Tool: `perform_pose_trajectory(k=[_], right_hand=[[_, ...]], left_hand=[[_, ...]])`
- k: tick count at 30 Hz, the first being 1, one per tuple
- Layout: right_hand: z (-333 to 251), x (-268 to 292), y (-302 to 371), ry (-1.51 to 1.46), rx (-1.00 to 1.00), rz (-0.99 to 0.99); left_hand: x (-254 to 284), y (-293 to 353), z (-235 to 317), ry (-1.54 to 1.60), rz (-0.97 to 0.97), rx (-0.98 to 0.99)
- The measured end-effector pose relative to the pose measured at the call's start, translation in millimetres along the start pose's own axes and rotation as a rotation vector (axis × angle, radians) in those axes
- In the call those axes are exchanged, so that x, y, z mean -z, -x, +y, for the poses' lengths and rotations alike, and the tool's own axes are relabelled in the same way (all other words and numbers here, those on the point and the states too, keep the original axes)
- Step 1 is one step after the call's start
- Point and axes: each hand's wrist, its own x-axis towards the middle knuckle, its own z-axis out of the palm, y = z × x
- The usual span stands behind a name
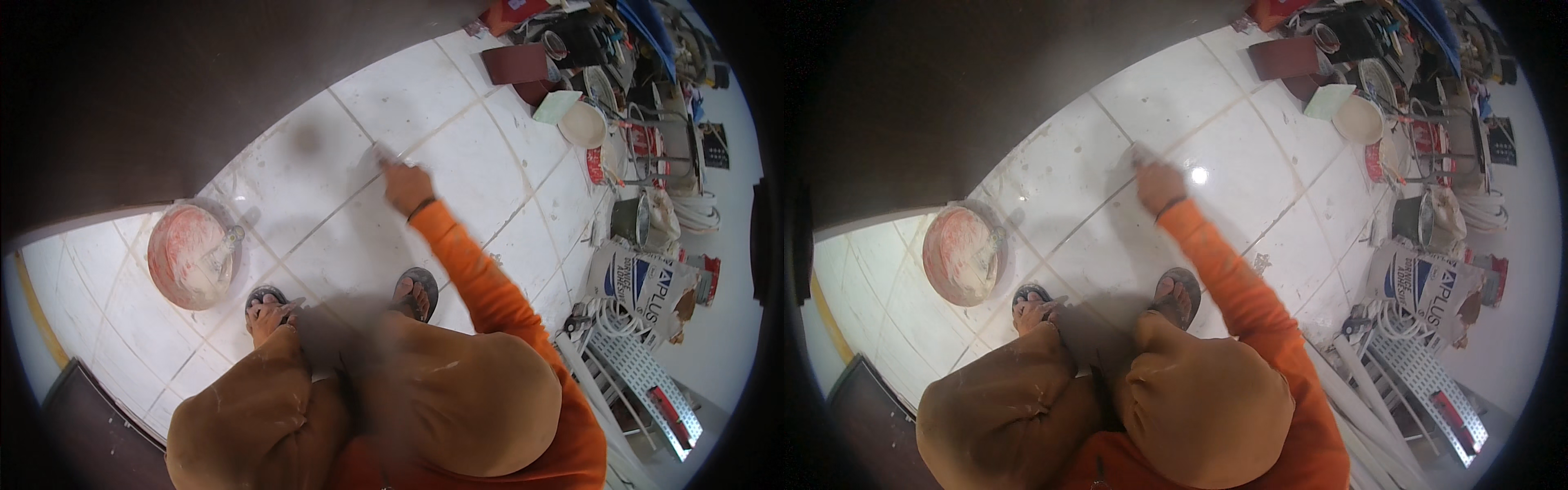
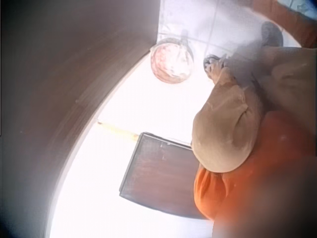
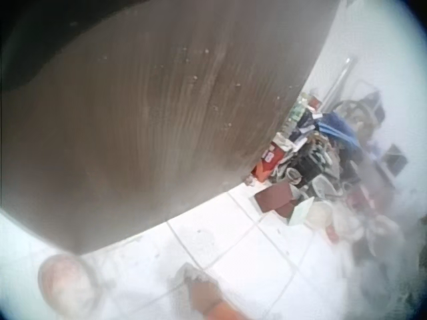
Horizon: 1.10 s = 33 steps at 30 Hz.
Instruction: The person scoops grout from a bucket using a trowel and applies it to the joints between white floor tiles. They repeatedly smooth the grout lines with the trowel while kneeling on the floor.
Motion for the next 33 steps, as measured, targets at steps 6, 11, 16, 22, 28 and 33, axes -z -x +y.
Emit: perform_pose_trajectory(k=[6,11,16,22,28,33], right_hand=[[-40.0,49.5,32.7,-0.310,0.173,-0.202],[-4.6,67.0,-60.0,-0.271,0.067,0.110],[-71.2,52.8,-123.3,-0.021,0.147,0.136],[-91.2,-40.7,-66.8,0.411,0.200,0.539],[-52.1,70.7,-77.9,0.206,0.346,0.155],[-30.1,100.0,-144.3,0.243,0.411,0.125]], left_hand=[[0.9,6.7,-7.8,0.080,-0.012,0.023],[5.1,1.6,1.3,0.143,-0.008,0.021],[6.5,7.7,-11.0,0.194,-0.030,0.041],[-1.9,-9.4,0.6,0.313,-0.128,-0.004],[8.7,7.3,-11.5,0.109,-0.192,0.055],[-2.4,7.2,-21.7,0.258,-0.039,-0.070]])
